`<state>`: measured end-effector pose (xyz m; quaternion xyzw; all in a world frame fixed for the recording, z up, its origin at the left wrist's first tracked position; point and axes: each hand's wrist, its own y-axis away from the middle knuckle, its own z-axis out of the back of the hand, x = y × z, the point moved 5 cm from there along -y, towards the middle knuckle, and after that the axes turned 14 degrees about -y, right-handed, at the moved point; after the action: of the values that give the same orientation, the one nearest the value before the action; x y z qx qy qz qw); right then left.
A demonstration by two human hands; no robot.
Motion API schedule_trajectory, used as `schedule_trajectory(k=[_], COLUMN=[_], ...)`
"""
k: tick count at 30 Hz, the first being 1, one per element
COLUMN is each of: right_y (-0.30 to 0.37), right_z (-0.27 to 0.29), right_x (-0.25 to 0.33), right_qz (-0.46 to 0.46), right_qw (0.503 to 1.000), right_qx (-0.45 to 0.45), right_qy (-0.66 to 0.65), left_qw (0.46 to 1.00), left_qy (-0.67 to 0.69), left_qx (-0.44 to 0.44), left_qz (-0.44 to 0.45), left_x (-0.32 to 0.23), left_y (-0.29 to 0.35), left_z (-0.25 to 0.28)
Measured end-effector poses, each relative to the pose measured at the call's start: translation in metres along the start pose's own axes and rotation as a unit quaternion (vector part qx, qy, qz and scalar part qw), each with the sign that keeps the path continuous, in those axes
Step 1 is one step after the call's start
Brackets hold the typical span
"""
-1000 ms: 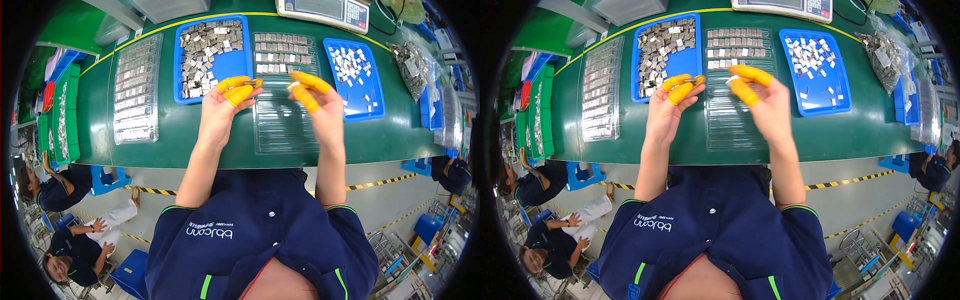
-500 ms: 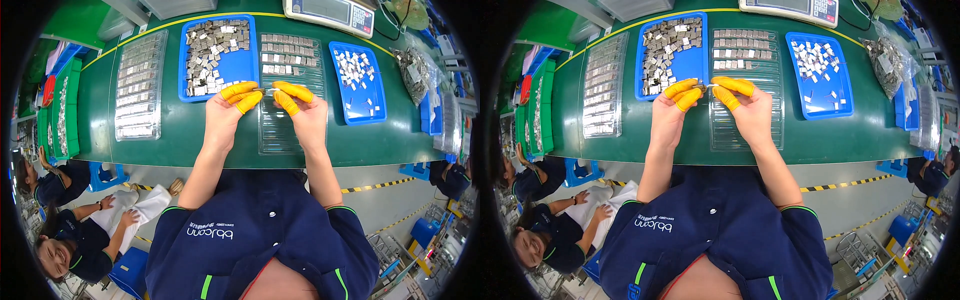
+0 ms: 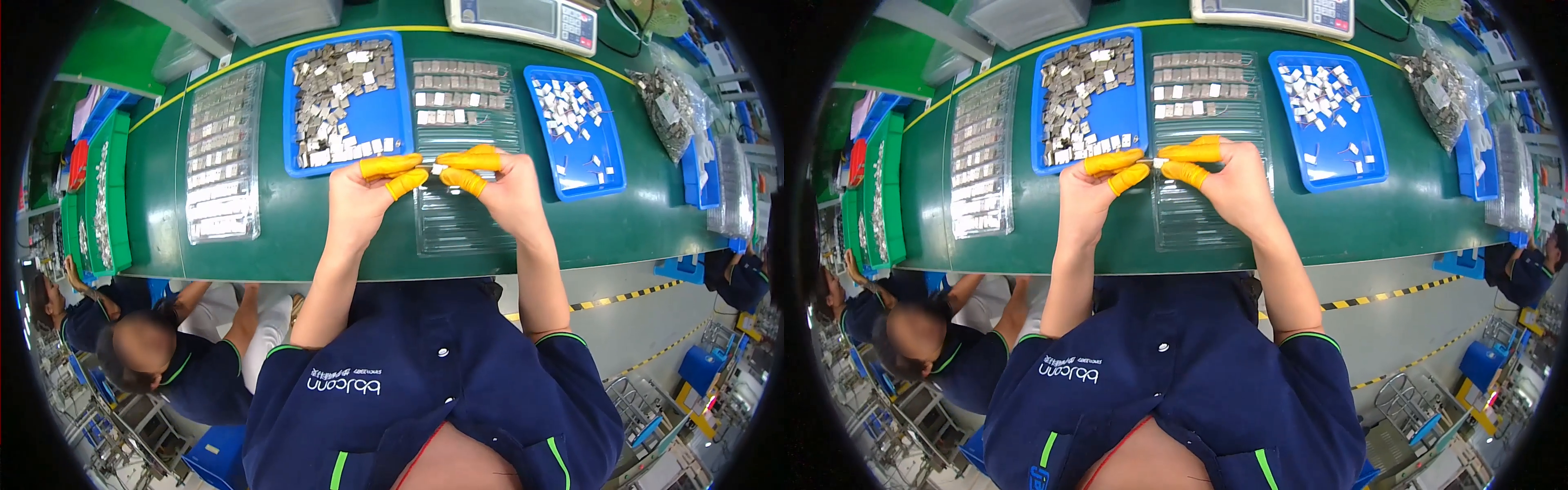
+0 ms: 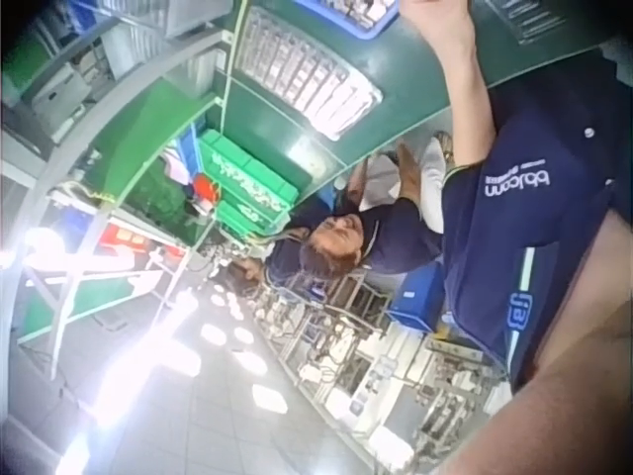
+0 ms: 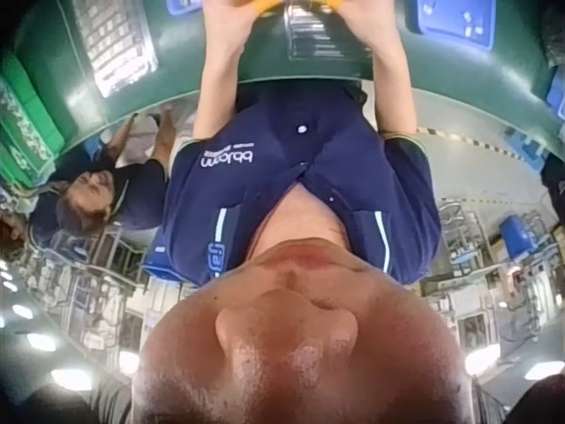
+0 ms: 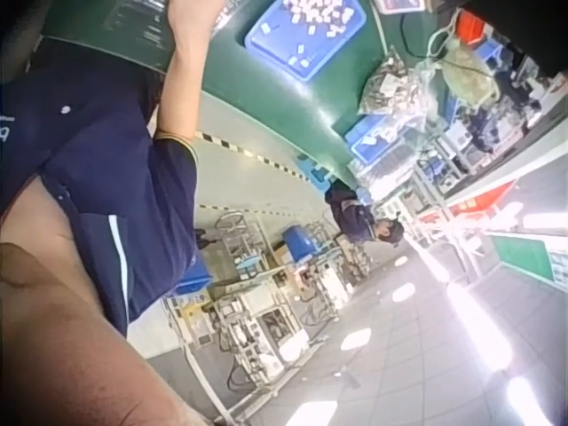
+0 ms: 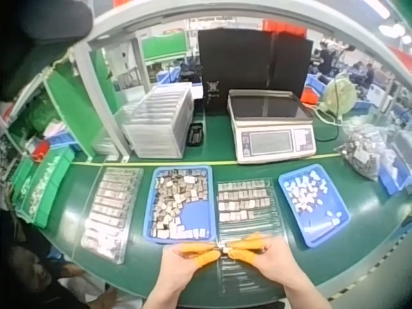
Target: Manually assemble small electronic components into plastic trays.
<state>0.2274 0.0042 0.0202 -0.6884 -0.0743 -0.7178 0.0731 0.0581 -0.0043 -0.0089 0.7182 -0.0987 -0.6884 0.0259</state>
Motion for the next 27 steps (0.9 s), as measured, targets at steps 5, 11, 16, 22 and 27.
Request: schedule_trajectory(k=[5, 11, 16, 22, 27], right_y=[-0.001, 0.004, 0.008, 0.011, 0.005], right_z=[0.001, -0.010, -0.027, -0.021, -0.027], right_x=[0.006, -0.030, -0.025, -0.011, -0.003], right_qz=[0.012, -0.124, -0.085, 0.001, 0.203], right_qw=[0.999, 0.941, 0.948, 0.991, 0.969], right_qx=[0.007, 0.064, 0.035, -0.023, -0.121], right_qy=[0.039, -0.308, -0.304, -0.129, 0.065], left_qw=[0.999, 0.989, 0.972, 0.985, 0.992], left_qy=[-0.032, 0.102, 0.186, 0.160, -0.005], left_qx=[0.004, 0.088, 0.110, 0.033, -0.123], left_qz=[0.003, 0.068, 0.093, 0.055, -0.001], left_x=[0.001, 0.018, 0.034, 0.041, 0.009], left_y=[0.000, 0.004, 0.013, 0.006, 0.004], left_z=[-0.001, -0.003, 0.006, 0.004, -0.002])
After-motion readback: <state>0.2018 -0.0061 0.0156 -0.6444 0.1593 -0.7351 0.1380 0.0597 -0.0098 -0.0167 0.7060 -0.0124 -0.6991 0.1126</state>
